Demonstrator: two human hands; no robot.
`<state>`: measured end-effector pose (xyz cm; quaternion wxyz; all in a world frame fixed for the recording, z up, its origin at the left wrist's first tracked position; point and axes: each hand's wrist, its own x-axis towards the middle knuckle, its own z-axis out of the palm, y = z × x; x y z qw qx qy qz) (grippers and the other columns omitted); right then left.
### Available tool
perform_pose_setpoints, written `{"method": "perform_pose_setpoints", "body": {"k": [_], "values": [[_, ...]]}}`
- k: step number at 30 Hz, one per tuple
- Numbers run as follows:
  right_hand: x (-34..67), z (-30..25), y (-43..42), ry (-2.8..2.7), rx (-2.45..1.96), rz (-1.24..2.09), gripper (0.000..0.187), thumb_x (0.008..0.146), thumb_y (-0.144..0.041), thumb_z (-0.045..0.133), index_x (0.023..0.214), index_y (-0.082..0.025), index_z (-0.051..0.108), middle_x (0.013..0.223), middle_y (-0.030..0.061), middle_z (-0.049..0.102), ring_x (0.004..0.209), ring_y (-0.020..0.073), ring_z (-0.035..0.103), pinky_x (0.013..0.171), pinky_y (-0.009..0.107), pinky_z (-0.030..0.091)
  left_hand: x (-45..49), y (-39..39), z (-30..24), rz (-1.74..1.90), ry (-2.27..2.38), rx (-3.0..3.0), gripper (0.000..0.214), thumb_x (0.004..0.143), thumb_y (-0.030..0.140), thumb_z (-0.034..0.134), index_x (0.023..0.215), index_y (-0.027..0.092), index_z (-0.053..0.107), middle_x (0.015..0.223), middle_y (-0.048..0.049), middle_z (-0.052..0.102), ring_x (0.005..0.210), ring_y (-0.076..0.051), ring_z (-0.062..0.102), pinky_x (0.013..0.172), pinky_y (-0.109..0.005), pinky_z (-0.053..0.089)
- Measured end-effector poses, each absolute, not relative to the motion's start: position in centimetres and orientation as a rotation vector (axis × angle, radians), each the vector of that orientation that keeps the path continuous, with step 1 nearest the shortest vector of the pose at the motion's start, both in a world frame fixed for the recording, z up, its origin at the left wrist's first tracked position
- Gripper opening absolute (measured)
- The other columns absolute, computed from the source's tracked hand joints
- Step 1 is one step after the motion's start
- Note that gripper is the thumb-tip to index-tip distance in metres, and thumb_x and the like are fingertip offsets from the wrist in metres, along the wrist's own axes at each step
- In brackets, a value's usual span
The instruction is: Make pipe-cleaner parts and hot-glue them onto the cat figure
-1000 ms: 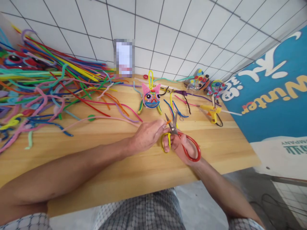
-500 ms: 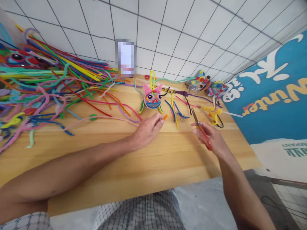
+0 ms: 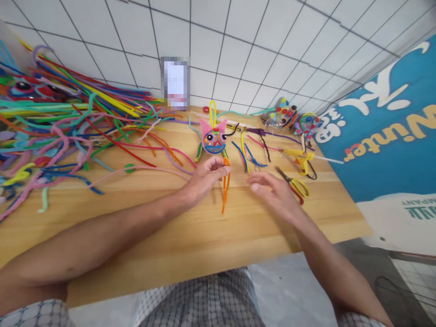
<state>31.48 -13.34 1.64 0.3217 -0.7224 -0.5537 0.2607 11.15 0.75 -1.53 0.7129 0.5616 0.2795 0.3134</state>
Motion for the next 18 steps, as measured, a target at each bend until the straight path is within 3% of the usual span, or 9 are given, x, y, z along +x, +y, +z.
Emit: {"method": "perform_pose_setpoints", "body": {"k": [2, 4, 7, 10, 14, 16, 18], "values": [[28.4, 1.0, -11.2, -1.42, -1.679, 0.942, 0.035, 0.093, -0.052, 0.072, 0.115, -0.025, 0.07, 0.106, 0.0052, 0.08, 0.097, 0.0236, 0.074, 0.084, 0.036, 0.056, 11.2, 0.7, -1.7, 0.696, 0.609, 1.248, 0.015, 0.085, 0.031, 0.072, 0.088, 0.019, 0.063, 0.082, 0.0017, 0.063, 0.076, -0.013, 0.057, 0.074, -0.027, 0.047], [26.7, -0.1, -9.3, -1.377, -1.584, 1.054, 0.033, 0.091, -0.055, 0.071, 0.091, -0.023, 0.066, 0.085, 0.0009, 0.074, 0.08, 0.0186, 0.068, 0.077, 0.032, 0.053, 11.3, 0.8, -1.8, 0.701, 0.609, 1.256, 0.018, 0.087, 0.034, 0.069, 0.083, 0.019, 0.061, 0.08, 0.0011, 0.064, 0.074, -0.013, 0.058, 0.074, -0.028, 0.048], [26.3, -1.3, -7.7, -1.303, -1.546, 1.113, 0.043, 0.087, -0.06, 0.071, 0.073, -0.023, 0.055, 0.067, -0.004, 0.06, 0.066, 0.0146, 0.057, 0.068, 0.029, 0.046, 11.3, 1.2, -1.8, 0.73, 0.655, 1.26, 0.025, 0.092, 0.042, 0.063, 0.081, 0.02, 0.059, 0.079, -0.0006, 0.066, 0.069, -0.013, 0.056, 0.07, -0.028, 0.048], [27.7, -0.9, -7.6, -1.348, -1.615, 1.099, 0.042, 0.09, -0.057, 0.067, 0.069, -0.022, 0.056, 0.063, -0.0052, 0.053, 0.062, 0.0132, 0.05, 0.064, 0.028, 0.039, 10.7, 1.8, -1.8, 0.774, 0.736, 1.304, 0.026, 0.093, 0.043, 0.059, 0.081, 0.02, 0.06, 0.074, 0.0, 0.063, 0.063, -0.013, 0.051, 0.061, -0.027, 0.042], [30.5, 0.8, -8.4, -1.477, -1.688, 1.101, 0.041, 0.097, -0.054, 0.057, 0.073, -0.021, 0.062, 0.067, -0.001, 0.063, 0.065, 0.0145, 0.056, 0.068, 0.03, 0.041, 8.1, 3.2, -2.5, 0.641, 0.844, 1.411, 0.025, 0.089, 0.043, 0.065, 0.08, 0.021, 0.057, 0.06, 0.0051, 0.049, 0.053, -0.012, 0.045, 0.054, -0.026, 0.036], [31.8, 1.4, -8.6, -1.558, -1.704, 1.125, 0.041, 0.098, -0.054, 0.057, 0.078, -0.02, 0.065, 0.066, -0.0008, 0.064, 0.064, 0.0149, 0.057, 0.067, 0.03, 0.042, 6.4, 3.9, -2.8, 0.527, 0.839, 1.548, 0.024, 0.084, 0.04, 0.071, 0.092, 0.02, 0.062, 0.068, 0.0028, 0.059, 0.057, -0.014, 0.053, 0.058, -0.027, 0.042], [32.5, 1.8, -8.6, -1.623, -1.733, 1.103, 0.038, 0.098, -0.052, 0.058, 0.082, -0.02, 0.069, 0.065, -0.002, 0.062, 0.062, 0.0147, 0.057, 0.065, 0.029, 0.041, 5.0, 4.3, -2.7, 0.527, 0.837, 1.775, 0.037, 0.083, 0.037, 0.074, 0.114, 0.018, 0.064, 0.093, -0.0044, 0.071, 0.072, -0.018, 0.064, 0.068, -0.03, 0.051]]}}
